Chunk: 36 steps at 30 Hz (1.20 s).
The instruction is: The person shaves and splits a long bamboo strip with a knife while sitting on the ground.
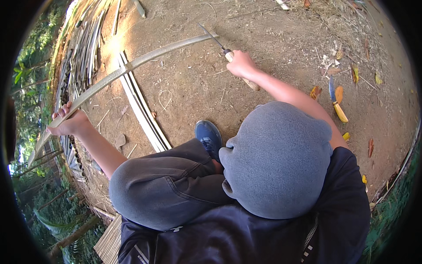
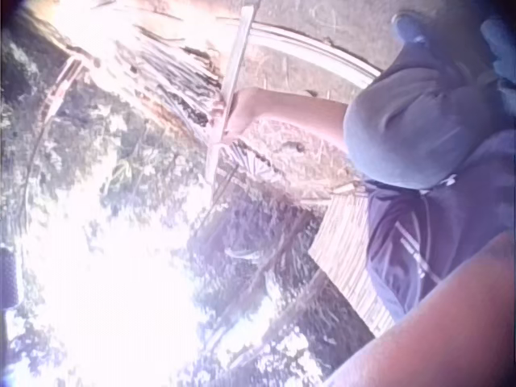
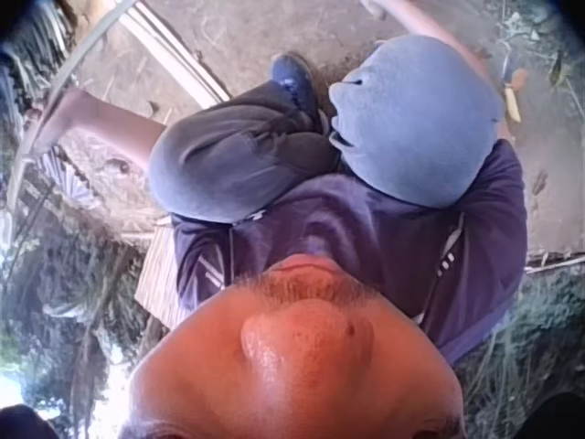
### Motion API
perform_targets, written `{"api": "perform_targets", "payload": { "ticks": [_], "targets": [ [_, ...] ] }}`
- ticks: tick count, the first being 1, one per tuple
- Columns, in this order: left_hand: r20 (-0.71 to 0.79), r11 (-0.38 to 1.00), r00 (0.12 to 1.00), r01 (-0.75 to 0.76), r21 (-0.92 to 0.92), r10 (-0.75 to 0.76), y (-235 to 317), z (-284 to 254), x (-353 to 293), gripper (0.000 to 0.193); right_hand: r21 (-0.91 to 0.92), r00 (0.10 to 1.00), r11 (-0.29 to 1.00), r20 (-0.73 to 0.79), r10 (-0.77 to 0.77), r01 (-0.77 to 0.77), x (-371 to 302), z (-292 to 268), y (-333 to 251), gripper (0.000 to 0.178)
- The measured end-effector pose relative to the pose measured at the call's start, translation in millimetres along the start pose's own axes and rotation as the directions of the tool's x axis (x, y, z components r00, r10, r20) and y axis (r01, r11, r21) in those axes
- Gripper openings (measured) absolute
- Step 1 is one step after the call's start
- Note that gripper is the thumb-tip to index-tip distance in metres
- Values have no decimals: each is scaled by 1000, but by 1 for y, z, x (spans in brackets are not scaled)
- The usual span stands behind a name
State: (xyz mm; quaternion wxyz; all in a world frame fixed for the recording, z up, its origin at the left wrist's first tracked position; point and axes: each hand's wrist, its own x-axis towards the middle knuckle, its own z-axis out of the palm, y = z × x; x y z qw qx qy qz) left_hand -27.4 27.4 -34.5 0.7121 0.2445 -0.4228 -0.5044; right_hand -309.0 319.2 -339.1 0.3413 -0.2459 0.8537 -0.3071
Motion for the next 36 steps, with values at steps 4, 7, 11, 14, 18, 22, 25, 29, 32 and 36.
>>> {"api": "perform_targets", "payload": {
  "ticks": [4, 7, 11, 14, 18, 22, 25, 29, 32, 36],
  "targets": [
    [173, 987, 982, -42, -153, 69, 2, 2, 1, 47, 93, 994, 991, 38, -101, 97, -31, -2, -29, 22],
    [163, 984, 974, -140, -107, 156, -7, 6, -3, 55, 167, 978, 967, 41, -203, 194, -58, -8, -54, 23],
    [81, 954, 957, -287, 93, 280, 1, 13, -9, 63, 234, 904, 878, -6, -428, 417, -83, 1, -84, 30],
    [-37, 930, 937, -337, 146, 346, -12, 29, -31, 62, 197, 864, 844, -36, -502, 499, -84, 2, -76, 39],
    [-19, 933, 935, -353, 68, 355, 4, 22, -21, 64, 111, 946, 946, 75, -315, 306, -59, -2, -71, 34],
    [-8, 935, 937, -347, 68, 348, -17, 10, -12, 62, 119, 990, 985, 60, -129, 121, -26, -6, -44, 10],
    [4, 924, 927, -374, 76, 375, -9, 12, -10, 61, 198, 949, 942, 103, -296, 272, -37, -2, -60, 18],
    [8, 927, 928, -373, 39, 373, -9, 13, -6, 51, 164, 936, 925, 16, -351, 344, -20, 7, -38, 32],
    [-76, 927, 931, -345, 147, 358, -18, 16, -6, 54, 62, 939, 940, 57, -338, 335, -9, 5, -38, 36],
    [-247, 947, 919, -272, 169, 307, -21, 4, -3, 59, 60, 947, 958, 146, -285, 279, -44, 0, -87, 30]
  ]
}}
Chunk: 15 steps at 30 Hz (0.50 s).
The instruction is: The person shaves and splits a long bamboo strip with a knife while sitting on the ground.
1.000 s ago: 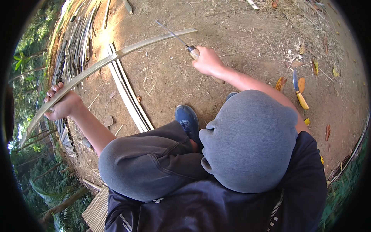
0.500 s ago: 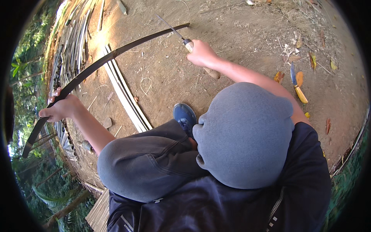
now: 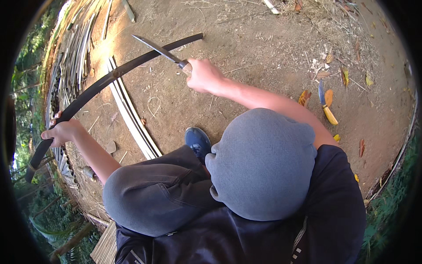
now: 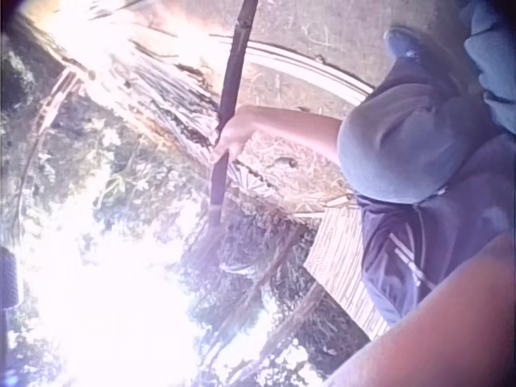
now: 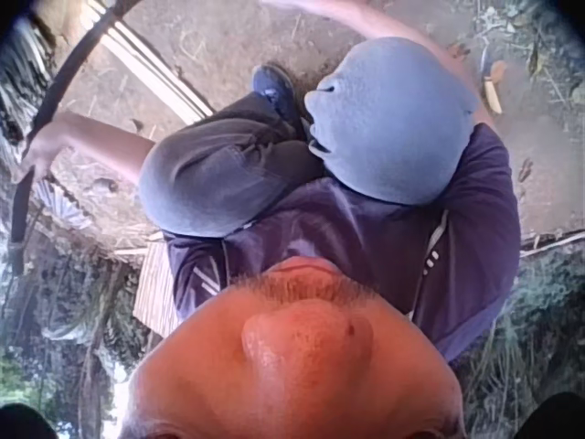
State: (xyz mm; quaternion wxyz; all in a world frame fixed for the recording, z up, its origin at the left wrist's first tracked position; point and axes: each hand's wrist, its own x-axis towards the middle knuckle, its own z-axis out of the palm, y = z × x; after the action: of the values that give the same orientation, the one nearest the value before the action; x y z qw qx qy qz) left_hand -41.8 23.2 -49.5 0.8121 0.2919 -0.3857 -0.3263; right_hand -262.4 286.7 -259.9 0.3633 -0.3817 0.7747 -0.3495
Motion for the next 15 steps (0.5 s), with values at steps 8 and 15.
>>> {"api": "perform_targets", "payload": {
  "ticks": [8, 15],
  "targets": [
    [54, 999, 998, -29, 45, 26, -17, -14, 17, 55, -180, 999, 983, -26, 32, -37, 9, -13, -4, 33],
    [95, 999, 995, -17, 43, 13, -20, -15, 17, 57, -168, 995, 981, -38, 96, -101, 33, -28, 34, 22]
  ]
}}
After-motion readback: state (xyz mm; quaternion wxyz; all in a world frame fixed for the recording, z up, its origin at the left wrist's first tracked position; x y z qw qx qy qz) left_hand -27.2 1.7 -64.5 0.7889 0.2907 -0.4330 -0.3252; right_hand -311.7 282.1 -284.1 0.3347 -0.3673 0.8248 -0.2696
